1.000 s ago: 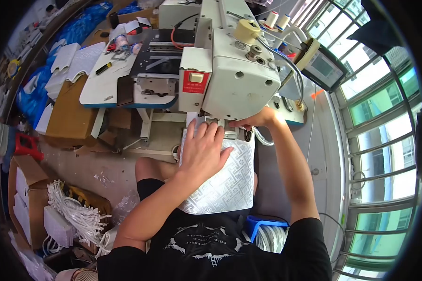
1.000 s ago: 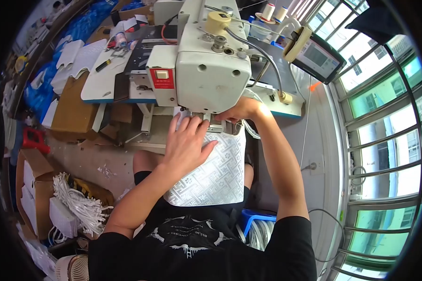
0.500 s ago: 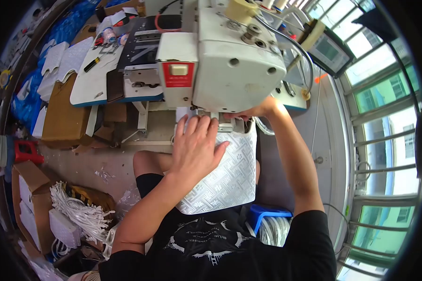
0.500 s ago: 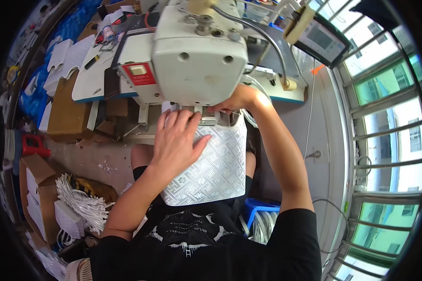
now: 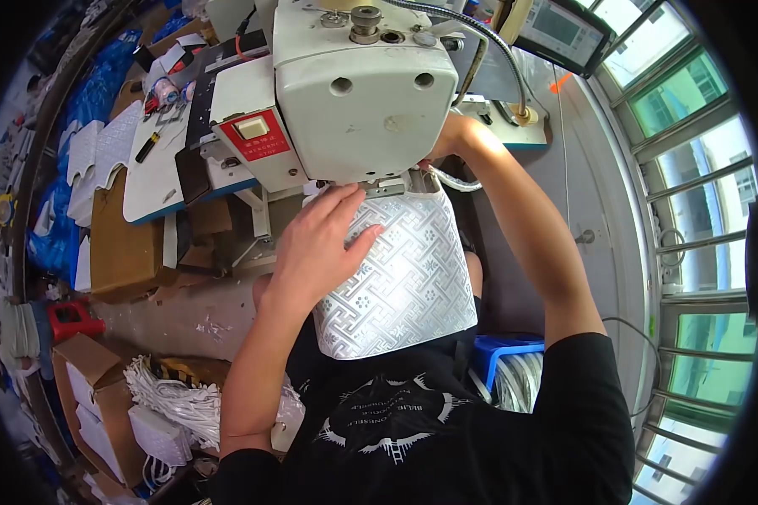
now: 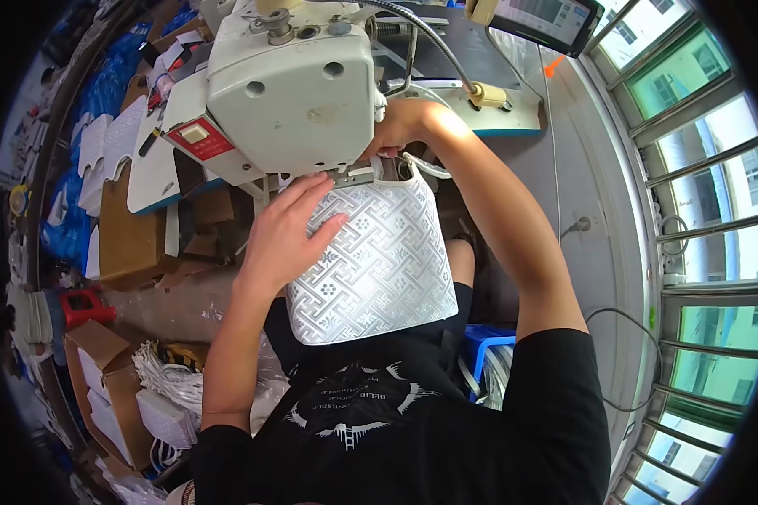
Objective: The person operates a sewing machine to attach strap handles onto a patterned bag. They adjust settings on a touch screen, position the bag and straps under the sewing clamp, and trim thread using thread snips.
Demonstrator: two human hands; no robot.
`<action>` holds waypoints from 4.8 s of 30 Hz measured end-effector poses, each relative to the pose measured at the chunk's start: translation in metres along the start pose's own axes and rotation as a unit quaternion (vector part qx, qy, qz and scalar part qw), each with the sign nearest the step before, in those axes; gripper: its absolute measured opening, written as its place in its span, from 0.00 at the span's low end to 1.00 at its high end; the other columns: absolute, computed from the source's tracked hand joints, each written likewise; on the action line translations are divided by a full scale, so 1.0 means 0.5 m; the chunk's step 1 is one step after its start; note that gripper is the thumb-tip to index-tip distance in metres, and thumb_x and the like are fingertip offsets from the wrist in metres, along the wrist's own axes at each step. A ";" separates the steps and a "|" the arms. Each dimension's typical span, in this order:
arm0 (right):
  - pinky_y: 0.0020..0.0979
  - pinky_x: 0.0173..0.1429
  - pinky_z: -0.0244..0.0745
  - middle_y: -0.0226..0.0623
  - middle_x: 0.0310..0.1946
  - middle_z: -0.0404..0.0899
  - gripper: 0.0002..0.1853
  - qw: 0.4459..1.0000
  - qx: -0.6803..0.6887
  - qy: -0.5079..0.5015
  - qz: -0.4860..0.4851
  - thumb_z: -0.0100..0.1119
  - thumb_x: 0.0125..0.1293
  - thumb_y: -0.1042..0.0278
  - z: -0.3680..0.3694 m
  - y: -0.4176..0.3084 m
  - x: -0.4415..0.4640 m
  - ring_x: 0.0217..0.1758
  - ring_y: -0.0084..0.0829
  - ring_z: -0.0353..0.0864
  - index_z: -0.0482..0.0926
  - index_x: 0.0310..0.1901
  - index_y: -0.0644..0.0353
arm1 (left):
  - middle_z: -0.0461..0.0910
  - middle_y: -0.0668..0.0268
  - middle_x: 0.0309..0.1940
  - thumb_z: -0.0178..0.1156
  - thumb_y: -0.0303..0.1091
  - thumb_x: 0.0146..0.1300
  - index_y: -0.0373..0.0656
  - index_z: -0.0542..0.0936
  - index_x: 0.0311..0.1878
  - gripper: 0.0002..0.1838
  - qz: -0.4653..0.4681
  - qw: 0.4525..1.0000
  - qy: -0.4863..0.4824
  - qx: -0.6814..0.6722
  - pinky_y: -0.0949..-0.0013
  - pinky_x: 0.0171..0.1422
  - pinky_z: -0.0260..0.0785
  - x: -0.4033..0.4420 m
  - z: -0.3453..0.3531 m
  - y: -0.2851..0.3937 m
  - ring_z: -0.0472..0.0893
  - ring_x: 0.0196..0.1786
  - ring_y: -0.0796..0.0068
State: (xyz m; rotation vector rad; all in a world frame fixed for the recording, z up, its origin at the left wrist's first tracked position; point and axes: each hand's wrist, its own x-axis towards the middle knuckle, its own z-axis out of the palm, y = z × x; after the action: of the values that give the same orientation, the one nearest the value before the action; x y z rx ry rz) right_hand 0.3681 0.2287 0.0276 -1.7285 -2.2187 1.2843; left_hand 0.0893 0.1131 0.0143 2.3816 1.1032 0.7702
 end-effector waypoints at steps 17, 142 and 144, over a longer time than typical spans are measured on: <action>0.30 0.32 0.79 0.32 0.28 0.85 0.16 0.995 0.098 -0.004 -0.034 0.74 0.68 0.65 0.076 -0.039 -0.062 0.25 0.23 0.79 0.87 0.53 0.63 | 0.81 0.57 0.68 0.74 0.43 0.65 0.36 0.83 0.65 0.29 0.058 0.998 0.022 0.031 0.46 0.85 0.59 -0.062 -0.007 -0.011 0.78 0.74 0.53; 0.37 0.50 0.80 0.41 0.40 0.88 0.14 0.957 0.135 0.255 0.015 0.61 0.79 0.59 0.173 0.235 -0.333 0.45 0.34 0.87 0.84 0.53 0.60 | 0.49 0.51 0.86 0.79 0.35 0.55 0.40 0.34 0.89 0.71 -0.210 0.747 -0.201 -0.598 0.56 0.89 0.42 -0.335 0.271 0.001 0.51 0.88 0.58; 0.40 0.50 0.80 0.43 0.39 0.88 0.15 0.966 0.094 0.242 0.014 0.62 0.78 0.56 0.169 0.200 -0.332 0.45 0.39 0.88 0.85 0.51 0.60 | 0.49 0.51 0.86 0.79 0.36 0.55 0.40 0.34 0.89 0.71 -0.207 0.753 -0.200 -0.592 0.56 0.89 0.42 -0.337 0.272 0.000 0.51 0.88 0.58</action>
State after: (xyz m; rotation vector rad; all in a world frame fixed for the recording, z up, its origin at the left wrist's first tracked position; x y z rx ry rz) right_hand 0.4661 0.0473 -0.0187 -1.7700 -1.7462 0.9100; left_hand 0.0845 -0.0364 -0.1425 1.0656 0.5808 0.4938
